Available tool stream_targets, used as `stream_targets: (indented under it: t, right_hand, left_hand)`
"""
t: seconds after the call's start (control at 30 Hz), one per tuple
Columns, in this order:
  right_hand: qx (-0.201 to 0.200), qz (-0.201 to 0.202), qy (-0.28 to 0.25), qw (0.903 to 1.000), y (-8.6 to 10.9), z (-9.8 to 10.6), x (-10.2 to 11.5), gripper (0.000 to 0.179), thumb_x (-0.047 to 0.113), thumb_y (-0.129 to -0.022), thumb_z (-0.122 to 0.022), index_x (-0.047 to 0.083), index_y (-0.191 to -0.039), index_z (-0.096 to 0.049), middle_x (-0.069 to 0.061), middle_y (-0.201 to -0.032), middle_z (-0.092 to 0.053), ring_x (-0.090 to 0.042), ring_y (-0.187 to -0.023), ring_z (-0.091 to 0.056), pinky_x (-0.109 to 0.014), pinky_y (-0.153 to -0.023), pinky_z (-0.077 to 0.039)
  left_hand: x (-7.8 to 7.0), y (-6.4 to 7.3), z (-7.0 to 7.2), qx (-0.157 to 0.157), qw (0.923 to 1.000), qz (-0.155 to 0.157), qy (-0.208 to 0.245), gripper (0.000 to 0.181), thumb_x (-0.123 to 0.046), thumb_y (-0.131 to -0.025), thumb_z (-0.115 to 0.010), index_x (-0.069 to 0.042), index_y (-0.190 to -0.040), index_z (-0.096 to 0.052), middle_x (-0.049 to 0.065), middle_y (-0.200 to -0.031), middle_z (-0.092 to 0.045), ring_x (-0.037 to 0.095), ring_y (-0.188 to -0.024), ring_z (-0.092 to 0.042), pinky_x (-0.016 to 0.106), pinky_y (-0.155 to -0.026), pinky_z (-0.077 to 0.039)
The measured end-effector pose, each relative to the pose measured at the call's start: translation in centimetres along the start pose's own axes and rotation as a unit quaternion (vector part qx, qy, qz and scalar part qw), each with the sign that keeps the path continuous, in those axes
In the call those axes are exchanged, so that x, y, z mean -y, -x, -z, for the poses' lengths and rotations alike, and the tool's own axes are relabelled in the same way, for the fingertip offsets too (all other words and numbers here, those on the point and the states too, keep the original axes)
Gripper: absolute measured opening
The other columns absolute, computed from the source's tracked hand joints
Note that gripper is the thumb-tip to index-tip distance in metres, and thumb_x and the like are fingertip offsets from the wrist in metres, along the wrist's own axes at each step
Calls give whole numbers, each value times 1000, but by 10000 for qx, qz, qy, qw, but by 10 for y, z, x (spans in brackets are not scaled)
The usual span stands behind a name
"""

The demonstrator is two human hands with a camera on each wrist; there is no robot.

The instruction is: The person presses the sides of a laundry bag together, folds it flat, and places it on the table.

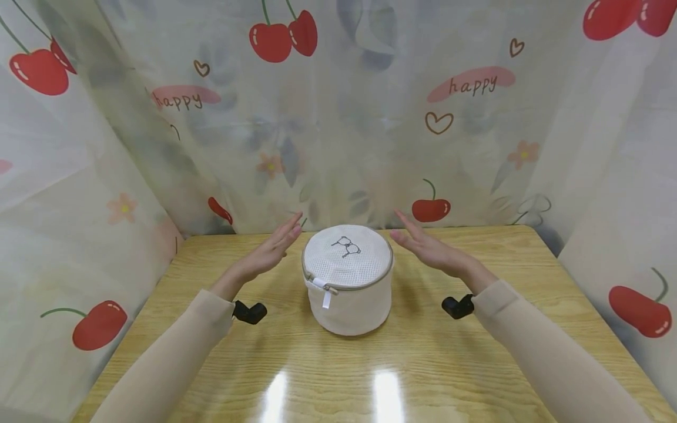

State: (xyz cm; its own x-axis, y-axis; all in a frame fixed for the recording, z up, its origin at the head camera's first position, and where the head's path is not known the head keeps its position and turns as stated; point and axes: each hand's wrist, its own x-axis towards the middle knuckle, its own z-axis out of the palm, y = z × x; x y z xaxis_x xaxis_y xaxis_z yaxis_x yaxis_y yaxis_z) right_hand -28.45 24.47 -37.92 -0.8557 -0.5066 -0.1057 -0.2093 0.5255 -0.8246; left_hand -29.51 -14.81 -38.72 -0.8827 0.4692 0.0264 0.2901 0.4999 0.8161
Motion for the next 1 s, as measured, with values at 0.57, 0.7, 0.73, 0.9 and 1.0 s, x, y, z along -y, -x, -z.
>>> stream_targets:
  t: [0.57,0.7,0.73,0.9,1.0]
  right_hand:
    - [173,45,-293,9994,8,-11,2,74,47,-111,-43,40,-167,6,-18,-173,-4,-49,-157,-5,-80,-114,-15]
    - [237,72,-336,9991,11,-11,3,76,45,-111,-44,39,-167,6,-18,-173,-6,-51,-156,-8,-81,-113,-15]
    - [256,83,-372,9989,12,-11,3,77,44,-111,-45,39,-167,7,-18,-173,-6,-51,-155,-9,-81,-113,-15]
    - [384,144,-617,9973,14,-13,2,81,40,-110,-50,40,-166,7,-19,-172,-10,-51,-154,-16,-77,-115,-18]
    - [472,173,-750,9959,15,-15,2,82,38,-109,-52,40,-166,7,-21,-171,-11,-51,-153,-20,-74,-116,-22]
  left_hand:
    - [-3,11,-5,195,9956,245,887,68,-53,-112,-34,-29,-169,-6,18,-171,-16,41,-154,-26,67,-116,-32]
    - [-4,13,-6,237,9951,277,923,68,-53,-111,-37,-31,-169,-8,18,-168,-22,42,-151,-32,65,-115,-34]
    - [-4,14,-6,242,9951,287,915,68,-54,-111,-37,-31,-169,-8,17,-168,-23,41,-151,-33,65,-115,-35]
    - [-5,16,-8,262,9952,307,890,69,-53,-111,-39,-33,-169,-8,16,-163,-30,39,-148,-37,63,-114,-38]
    - [-6,18,-9,293,9949,336,901,69,-53,-111,-40,-34,-169,-7,17,-162,-30,39,-148,-37,63,-113,-39]
